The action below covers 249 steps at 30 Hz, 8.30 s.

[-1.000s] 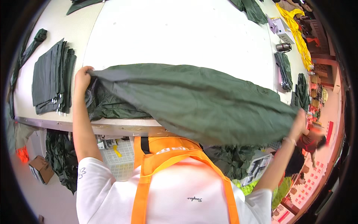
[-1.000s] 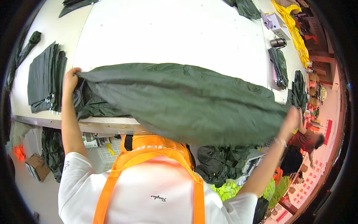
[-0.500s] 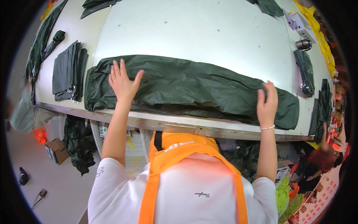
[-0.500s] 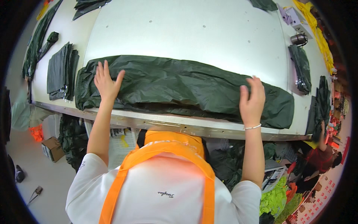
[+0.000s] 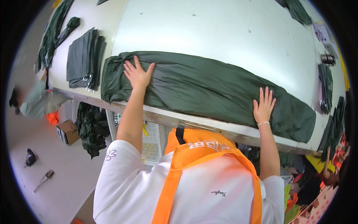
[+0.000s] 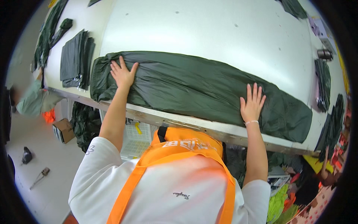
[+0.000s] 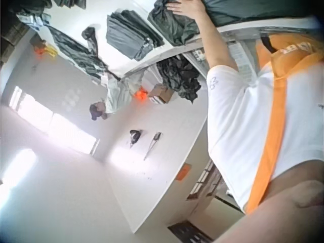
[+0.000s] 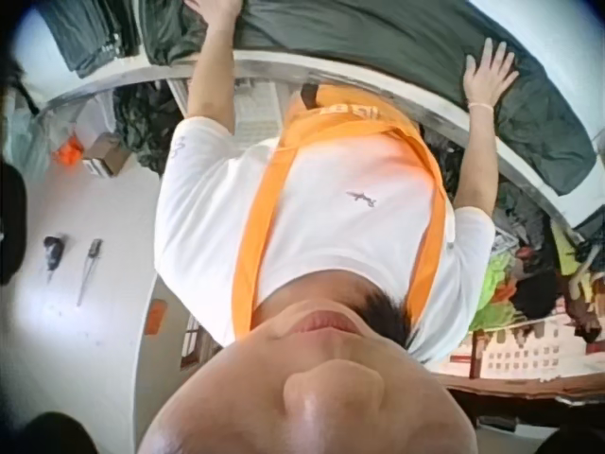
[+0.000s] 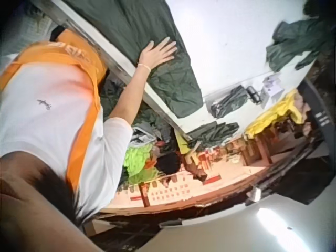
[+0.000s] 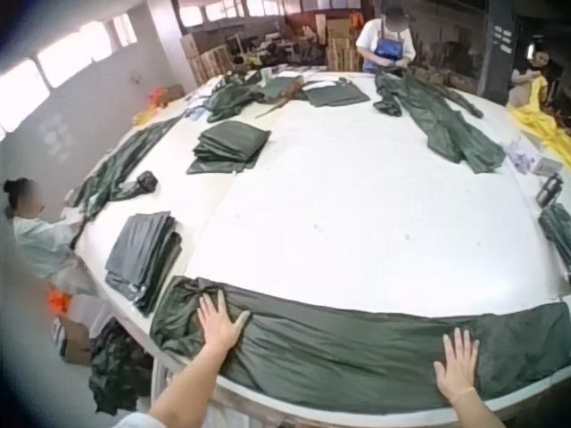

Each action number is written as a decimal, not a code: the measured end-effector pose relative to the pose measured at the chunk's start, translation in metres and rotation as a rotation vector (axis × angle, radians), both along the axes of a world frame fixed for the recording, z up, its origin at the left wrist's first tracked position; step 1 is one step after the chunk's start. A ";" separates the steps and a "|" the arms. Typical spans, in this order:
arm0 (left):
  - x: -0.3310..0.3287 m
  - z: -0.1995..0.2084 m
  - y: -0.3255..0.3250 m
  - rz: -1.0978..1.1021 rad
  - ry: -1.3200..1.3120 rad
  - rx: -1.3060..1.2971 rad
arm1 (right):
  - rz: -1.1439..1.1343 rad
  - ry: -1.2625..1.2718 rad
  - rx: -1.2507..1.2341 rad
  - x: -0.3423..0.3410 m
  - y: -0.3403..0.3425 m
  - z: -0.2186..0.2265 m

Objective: The person folds a dark green jacket on a white table. They smooth the fabric, fold the sleeves inward, fold the jacket in half lengthwise, then fold it into a compact rectangle and place it on a stack of similar folded jackets.

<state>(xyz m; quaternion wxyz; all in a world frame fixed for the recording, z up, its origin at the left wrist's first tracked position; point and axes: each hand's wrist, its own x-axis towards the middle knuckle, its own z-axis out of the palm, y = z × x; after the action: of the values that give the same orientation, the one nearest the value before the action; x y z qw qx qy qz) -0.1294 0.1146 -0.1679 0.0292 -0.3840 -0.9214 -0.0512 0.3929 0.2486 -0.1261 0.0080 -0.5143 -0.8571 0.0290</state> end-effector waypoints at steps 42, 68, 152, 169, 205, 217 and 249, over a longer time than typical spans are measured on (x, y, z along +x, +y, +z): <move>0.285 0.016 0.047 -0.727 -0.307 0.076 | -0.336 0.532 0.390 0.114 -0.027 -0.010; 0.340 -0.040 0.064 -0.528 -0.927 0.857 | 0.004 1.775 -0.452 -0.172 -0.016 0.271; -0.250 0.040 -0.066 0.242 -1.099 0.543 | 0.606 0.451 -0.488 -0.513 -0.084 0.007; -0.058 0.038 -0.168 0.797 -1.283 0.682 | 0.707 0.443 -0.520 -0.529 -0.087 0.001; 0.055 0.160 -0.183 0.447 -2.821 1.389 | 0.850 -0.014 -1.201 -0.510 0.054 0.205; 0.072 0.047 -0.177 0.851 -1.717 1.004 | 0.388 -0.013 -1.307 -0.514 0.035 0.044; 0.045 0.033 -0.087 -0.401 -0.323 0.104 | 0.521 0.436 -0.531 -0.409 0.042 0.048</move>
<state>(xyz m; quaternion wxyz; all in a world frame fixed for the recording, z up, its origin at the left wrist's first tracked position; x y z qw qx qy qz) -0.0845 0.0273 -0.1351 -0.1095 -0.5438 -0.8157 -0.1639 -0.0163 0.2909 -0.0781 0.0486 -0.2467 -0.8994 0.3577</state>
